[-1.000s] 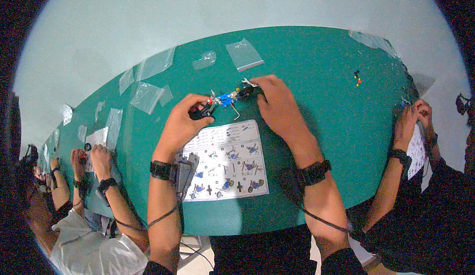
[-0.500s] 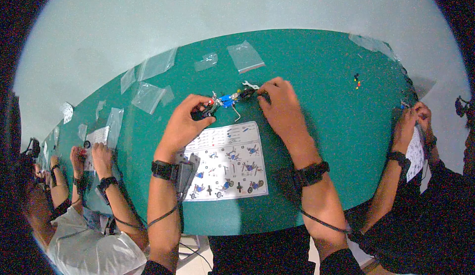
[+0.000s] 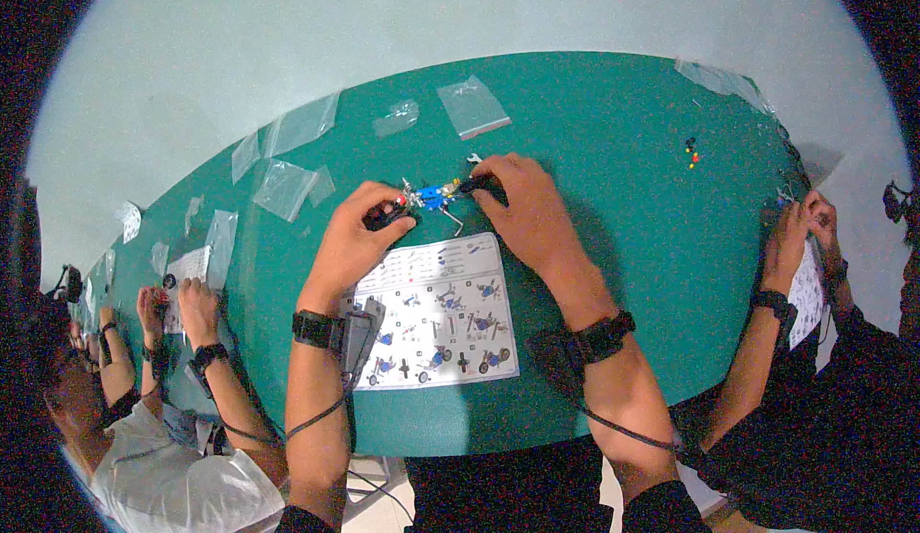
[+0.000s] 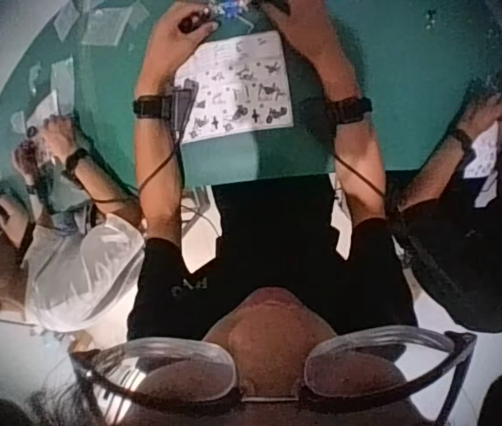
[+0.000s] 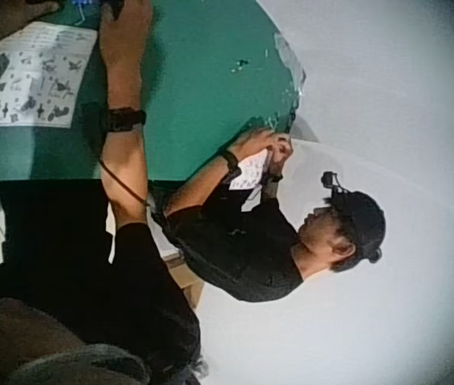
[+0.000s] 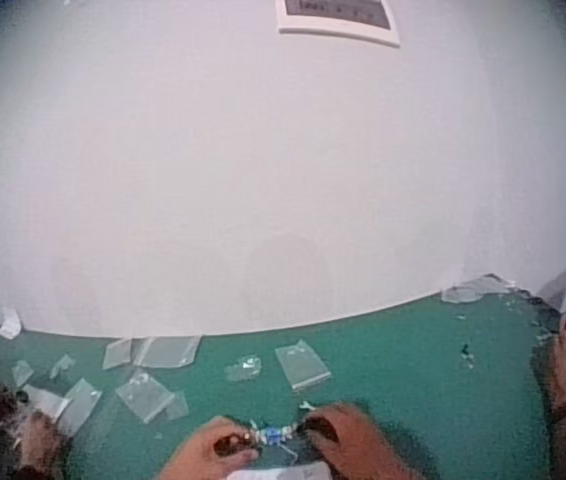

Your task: The person assembles a toy motorcycle by inserting a small metal rod through the frame and using a wrench to tighten a bolt on the chassis.

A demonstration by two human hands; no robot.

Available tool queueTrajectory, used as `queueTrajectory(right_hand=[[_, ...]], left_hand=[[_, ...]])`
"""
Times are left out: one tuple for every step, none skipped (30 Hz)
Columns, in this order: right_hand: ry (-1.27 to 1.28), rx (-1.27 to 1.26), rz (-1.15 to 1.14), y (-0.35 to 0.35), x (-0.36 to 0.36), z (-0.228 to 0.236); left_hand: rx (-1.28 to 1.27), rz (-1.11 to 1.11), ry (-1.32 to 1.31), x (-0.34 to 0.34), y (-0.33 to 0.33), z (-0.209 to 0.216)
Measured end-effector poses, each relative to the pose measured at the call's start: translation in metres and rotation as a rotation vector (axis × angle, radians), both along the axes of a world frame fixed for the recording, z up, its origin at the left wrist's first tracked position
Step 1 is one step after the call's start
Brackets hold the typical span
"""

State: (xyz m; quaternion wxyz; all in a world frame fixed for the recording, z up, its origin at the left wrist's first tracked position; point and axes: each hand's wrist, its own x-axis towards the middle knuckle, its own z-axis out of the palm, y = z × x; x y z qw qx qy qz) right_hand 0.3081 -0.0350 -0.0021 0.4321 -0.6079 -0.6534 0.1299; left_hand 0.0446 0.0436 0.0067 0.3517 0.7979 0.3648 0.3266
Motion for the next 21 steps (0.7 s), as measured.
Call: queueTrajectory(right_hand=[[-0.014, -0.010, -0.011, 0.000, 0.001, 0.001], [-0.014, -0.010, -0.011, 0.000, 0.002, 0.001], [0.008, -0.025, -0.004, -0.001, 0.002, 0.002], [0.031, -0.039, 0.003, 0.000, 0.003, 0.002], [0.031, -0.039, 0.001, 0.000, 0.004, 0.003], [0.000, -0.041, -0.012, 0.000, 0.006, 0.003], [-0.029, -0.045, -0.022, -0.001, 0.008, 0.003], [-0.028, -0.046, -0.021, -0.002, 0.009, 0.004], [-0.060, -0.031, -0.038, -0.004, 0.011, 0.006], [-0.092, -0.014, -0.054, -0.005, 0.013, 0.008], [-0.092, -0.013, -0.051, -0.006, 0.016, 0.008], [-0.124, 0.003, -0.053, -0.007, 0.019, 0.008], [-0.157, 0.018, -0.056, -0.009, 0.022, 0.007], [-0.157, 0.018, -0.053, -0.011, 0.025, 0.007], [-0.178, 0.016, -0.071, -0.013, 0.027, 0.008], [-0.198, 0.012, -0.090, -0.015, 0.028, 0.010], [-0.198, 0.012, -0.089, -0.017, 0.028, 0.012], [-0.204, 0.005, -0.094, -0.018, 0.027, 0.015], [-0.211, -0.003, -0.101, -0.019, 0.028, 0.016], [-0.213, -0.003, -0.102, -0.018, 0.028, 0.014], [-0.161, -0.019, -0.092, -0.016, 0.028, 0.011]], left_hand=[[0.003, 0.011, -0.015, 0.001, 0.000, -0.001], [0.002, 0.010, -0.015, 0.002, 0.000, -0.001], [0.019, 0.025, -0.008, 0.003, -0.001, -0.001], [0.038, 0.039, 0.000, 0.004, -0.001, -0.001], [0.038, 0.038, 0.000, 0.005, -0.001, -0.002], [0.071, 0.050, 0.005, 0.005, 0.000, -0.004], [0.103, 0.063, 0.011, 0.005, 0.000, -0.004], [0.102, 0.065, 0.013, 0.006, -0.001, -0.004], [0.127, 0.055, 0.008, 0.007, -0.001, -0.004], [0.155, 0.047, 0.002, 0.008, 0.000, -0.003], [0.156, 0.050, 0.003, 0.010, 0.000, -0.004], [0.161, 0.036, -0.010, 0.013, 0.000, -0.008], [0.164, 0.023, -0.023, 0.016, 0.000, -0.009], [0.164, 0.025, -0.023, 0.016, 0.000, -0.010], [0.191, 0.025, -0.007, 0.016, -0.001, -0.010], [0.219, 0.024, 0.009, 0.016, -0.001, -0.009], [0.218, 0.025, 0.009, 0.016, -0.002, -0.008], [0.192, 0.023, 0.004, 0.016, -0.002, -0.007], [0.166, 0.019, -0.003, 0.016, -0.002, -0.007], [0.166, 0.018, -0.004, 0.017, -0.002, -0.006], [0.166, 0.024, 0.004, 0.016, -0.003, -0.006]])
